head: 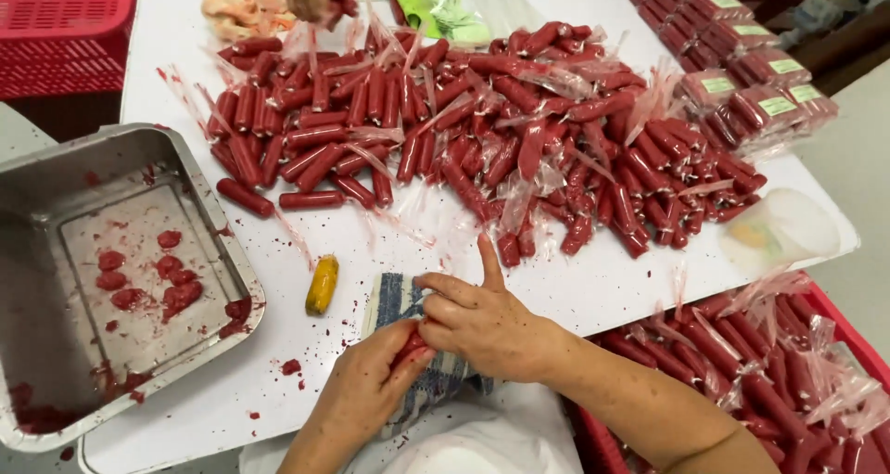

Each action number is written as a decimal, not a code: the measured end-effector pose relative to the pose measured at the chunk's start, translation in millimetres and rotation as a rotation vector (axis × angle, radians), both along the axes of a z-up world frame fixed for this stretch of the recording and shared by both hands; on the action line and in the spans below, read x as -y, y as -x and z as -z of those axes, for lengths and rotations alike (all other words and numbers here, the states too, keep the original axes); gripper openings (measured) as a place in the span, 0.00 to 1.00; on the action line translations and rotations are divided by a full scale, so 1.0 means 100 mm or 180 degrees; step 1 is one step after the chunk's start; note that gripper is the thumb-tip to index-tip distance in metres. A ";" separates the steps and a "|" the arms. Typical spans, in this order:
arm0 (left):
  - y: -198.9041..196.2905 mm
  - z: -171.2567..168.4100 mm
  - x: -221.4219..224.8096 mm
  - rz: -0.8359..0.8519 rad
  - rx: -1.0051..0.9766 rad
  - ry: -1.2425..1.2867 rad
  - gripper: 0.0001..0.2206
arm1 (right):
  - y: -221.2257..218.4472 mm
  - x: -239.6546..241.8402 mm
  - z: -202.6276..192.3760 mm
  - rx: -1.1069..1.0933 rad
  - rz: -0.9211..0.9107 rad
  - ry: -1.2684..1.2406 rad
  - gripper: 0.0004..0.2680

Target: The person packages red cylindrical food products by sliding them into clear plastic tubes and securing the ends with elastic bands.

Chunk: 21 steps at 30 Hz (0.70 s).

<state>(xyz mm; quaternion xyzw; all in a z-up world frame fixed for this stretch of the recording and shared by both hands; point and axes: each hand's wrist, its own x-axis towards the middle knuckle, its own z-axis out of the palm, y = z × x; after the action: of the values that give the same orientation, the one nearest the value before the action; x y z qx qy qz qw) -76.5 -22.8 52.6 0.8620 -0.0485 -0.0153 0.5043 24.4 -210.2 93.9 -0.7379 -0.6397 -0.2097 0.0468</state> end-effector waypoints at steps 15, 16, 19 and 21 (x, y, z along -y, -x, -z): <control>0.34 0.08 -0.29 0.0150 -0.0112 0.0956 0.14 | -0.18 -0.10 -0.04 0.0318 -0.0847 -0.0101 0.09; 0.36 -0.01 -0.38 0.0638 -0.0652 0.1608 0.12 | -0.17 -0.12 0.00 0.0414 -0.0832 -0.0127 0.09; 0.31 0.05 -0.38 0.0722 -0.0877 0.2250 0.13 | -0.14 -0.35 0.01 0.0710 -0.0907 -0.0189 0.09; 0.39 0.06 -0.34 0.0287 -0.0658 0.2253 0.14 | -0.10 -0.50 -0.04 0.0824 -0.1003 -0.0214 0.09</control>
<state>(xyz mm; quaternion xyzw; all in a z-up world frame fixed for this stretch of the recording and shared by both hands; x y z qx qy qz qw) -115.6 11.4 46.3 0.6251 -0.0376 -0.1068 0.7723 34.2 -160.1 98.3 -0.5937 -0.7406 -0.3141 0.0210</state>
